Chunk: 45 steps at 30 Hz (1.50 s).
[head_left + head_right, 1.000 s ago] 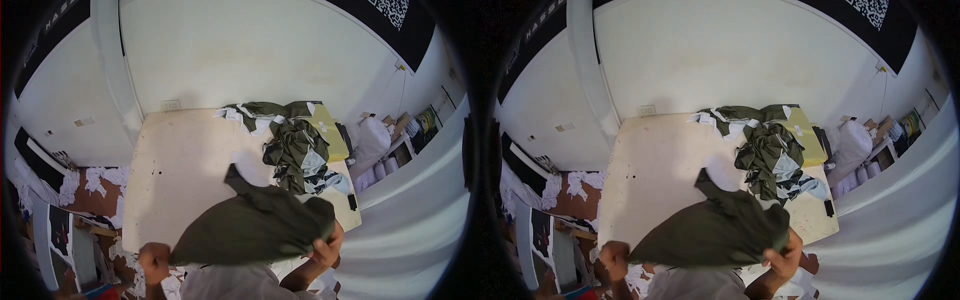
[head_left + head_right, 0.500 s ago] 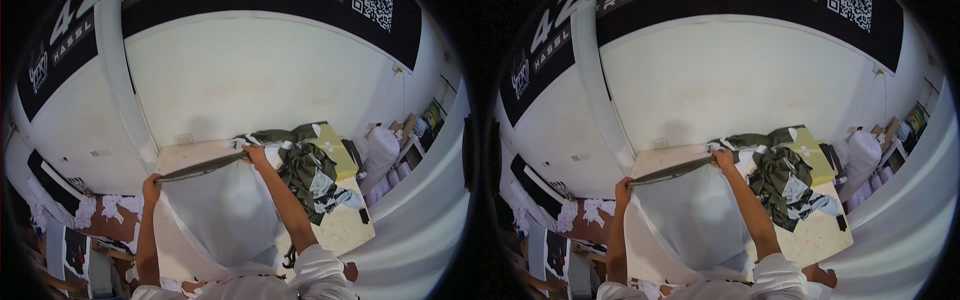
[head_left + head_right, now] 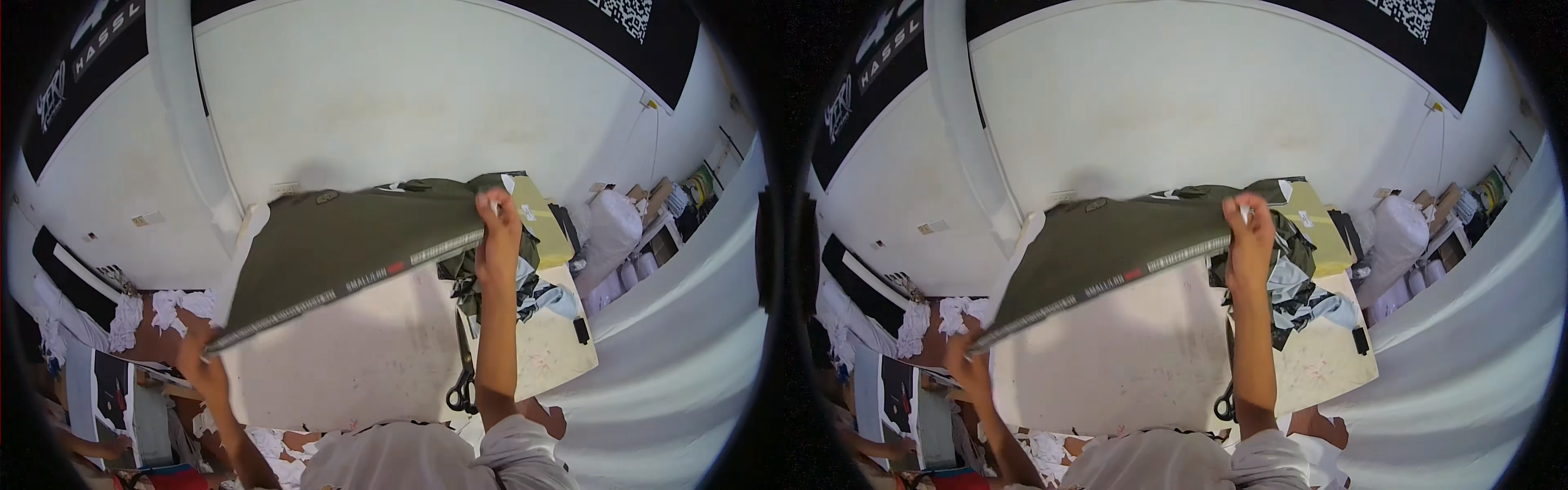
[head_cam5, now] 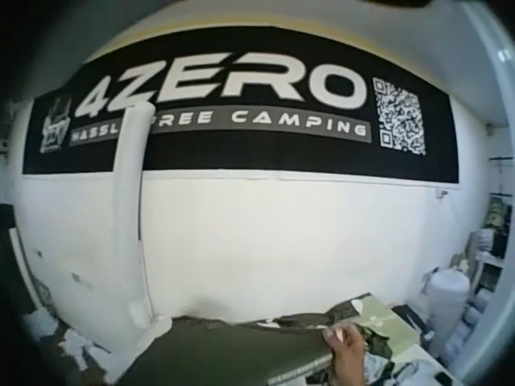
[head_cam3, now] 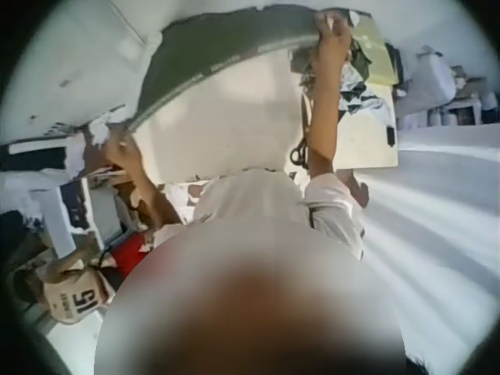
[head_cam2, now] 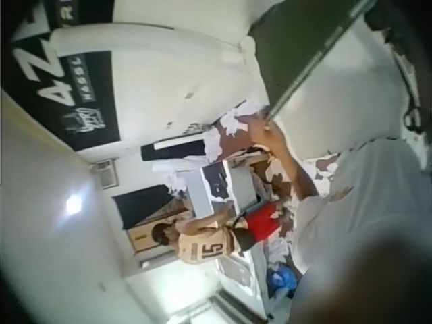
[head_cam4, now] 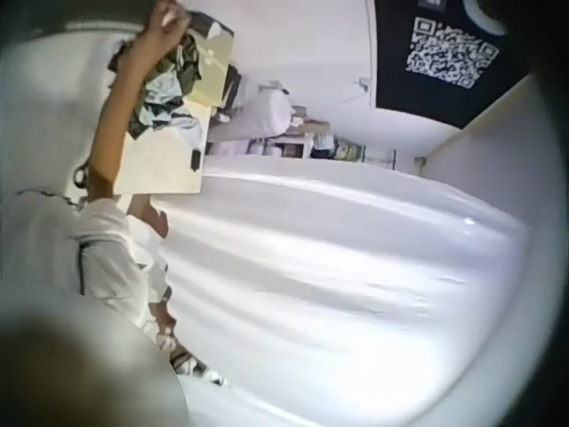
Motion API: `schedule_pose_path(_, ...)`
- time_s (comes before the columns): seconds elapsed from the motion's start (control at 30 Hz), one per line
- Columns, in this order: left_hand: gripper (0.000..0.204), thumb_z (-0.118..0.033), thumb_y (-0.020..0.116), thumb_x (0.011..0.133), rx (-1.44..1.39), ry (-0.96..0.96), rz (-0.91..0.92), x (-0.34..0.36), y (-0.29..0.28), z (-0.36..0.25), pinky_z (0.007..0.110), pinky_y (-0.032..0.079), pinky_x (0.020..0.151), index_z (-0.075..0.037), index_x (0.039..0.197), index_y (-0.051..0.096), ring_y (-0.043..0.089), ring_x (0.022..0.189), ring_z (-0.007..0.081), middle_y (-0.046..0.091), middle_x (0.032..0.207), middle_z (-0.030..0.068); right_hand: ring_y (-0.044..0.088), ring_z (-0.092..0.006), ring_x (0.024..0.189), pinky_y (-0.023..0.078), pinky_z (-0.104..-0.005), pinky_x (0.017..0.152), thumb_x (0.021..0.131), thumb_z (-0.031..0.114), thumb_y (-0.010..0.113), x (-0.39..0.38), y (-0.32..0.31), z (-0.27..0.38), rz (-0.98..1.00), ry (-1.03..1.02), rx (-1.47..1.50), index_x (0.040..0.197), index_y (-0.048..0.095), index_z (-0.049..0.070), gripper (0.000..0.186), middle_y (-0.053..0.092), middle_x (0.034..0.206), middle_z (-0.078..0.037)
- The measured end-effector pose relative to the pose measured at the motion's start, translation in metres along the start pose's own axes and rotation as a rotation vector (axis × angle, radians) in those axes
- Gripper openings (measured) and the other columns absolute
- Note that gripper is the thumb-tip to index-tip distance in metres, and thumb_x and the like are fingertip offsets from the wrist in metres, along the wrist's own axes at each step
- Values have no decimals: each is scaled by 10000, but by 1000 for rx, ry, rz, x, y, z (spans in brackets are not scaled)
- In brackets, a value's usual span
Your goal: Cutting out garment patterns from fabric using scissors on a work table.
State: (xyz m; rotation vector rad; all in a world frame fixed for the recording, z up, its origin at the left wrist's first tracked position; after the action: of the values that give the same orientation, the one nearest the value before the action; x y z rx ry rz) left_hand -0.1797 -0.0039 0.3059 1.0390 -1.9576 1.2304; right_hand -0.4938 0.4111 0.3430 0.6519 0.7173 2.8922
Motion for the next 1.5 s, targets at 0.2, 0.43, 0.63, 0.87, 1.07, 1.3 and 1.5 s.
schedule_pose_path(0.2, 299, 62, 662, 693, -115, -174, 226, -152, 71, -2, 390, 472, 692, -64, 953, 738, 579, 753, 279, 571, 780, 104, 528, -66, 713, 421, -206, 646, 906, 91, 671, -71, -105, -150, -16, 303, -112, 946, 621, 92, 63, 566, 806, 36)
schedule_pose_path(0.43, 303, -97, 695, 742, 41, -173, 590, -226, 144, 11, 463, 398, 949, -142, 1040, 734, 520, 1077, 299, 583, 1054, 94, 574, -116, 698, 465, -259, 601, 849, 132, 700, -103, -204, -242, 1, 270, -780, 1080, 634, 56, 252, 599, 806, -25)
schedule_pose_path(0.63, 464, -131, 699, 781, 94, -208, 722, -248, 126, -3, 476, 333, 1072, -115, 1240, 631, 430, 1264, 358, 497, 1304, 171, 539, -369, 1108, 453, -434, 945, 833, 130, 695, -218, -169, -130, 111, -55, -1288, 1219, 590, 38, 411, 557, 1143, -202)
schedule_pose_path(0.87, 490, -182, 701, 809, 64, -149, 735, -266, 116, -10, 503, 341, 1076, -67, 1272, 594, 445, 1255, 381, 489, 1337, 191, 508, -411, 1124, 463, -470, 933, 766, 88, 708, -335, -218, -85, 163, 277, -1583, 1329, 483, 30, 608, 520, 1226, -206)
schedule_pose_path(1.07, 537, -172, 679, 836, -85, -255, 762, -272, 101, -4, 492, 343, 1067, -42, 1336, 534, 461, 1248, 369, 525, 1309, 171, 667, -402, 815, 534, -468, 744, 749, 273, 743, -320, -223, -89, 226, 540, -1755, 1072, 594, -19, 460, 680, 896, -208)
schedule_pose_path(1.3, 516, -165, 651, 840, -54, -76, 621, -282, 75, 32, 495, 354, 1059, -11, 1318, 530, 480, 1257, 343, 537, 1332, 147, 618, -146, 675, 496, -280, 615, 918, 92, 578, -440, -225, -86, 48, 851, -693, 1006, 621, -56, 177, 646, 811, -74)
schedule_pose_path(1.5, 415, -167, 601, 844, 26, -6, 487, -294, 78, 33, 474, 390, 1032, -28, 1235, 598, 517, 1212, 314, 564, 1292, 130, 587, -164, 758, 494, -287, 695, 976, 354, 540, -539, -142, -83, 241, 1252, -368, 976, 560, 42, 313, 571, 867, -63)
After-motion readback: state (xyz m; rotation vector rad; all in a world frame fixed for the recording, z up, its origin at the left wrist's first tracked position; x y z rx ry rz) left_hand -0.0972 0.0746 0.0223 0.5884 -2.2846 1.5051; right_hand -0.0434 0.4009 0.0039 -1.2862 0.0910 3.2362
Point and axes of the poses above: each hand's wrist, its own x-axis towards the middle knuckle, its own y-axis out of the palm, z = x × y, the point moved 7 cm from there along x, towards the middle knuckle
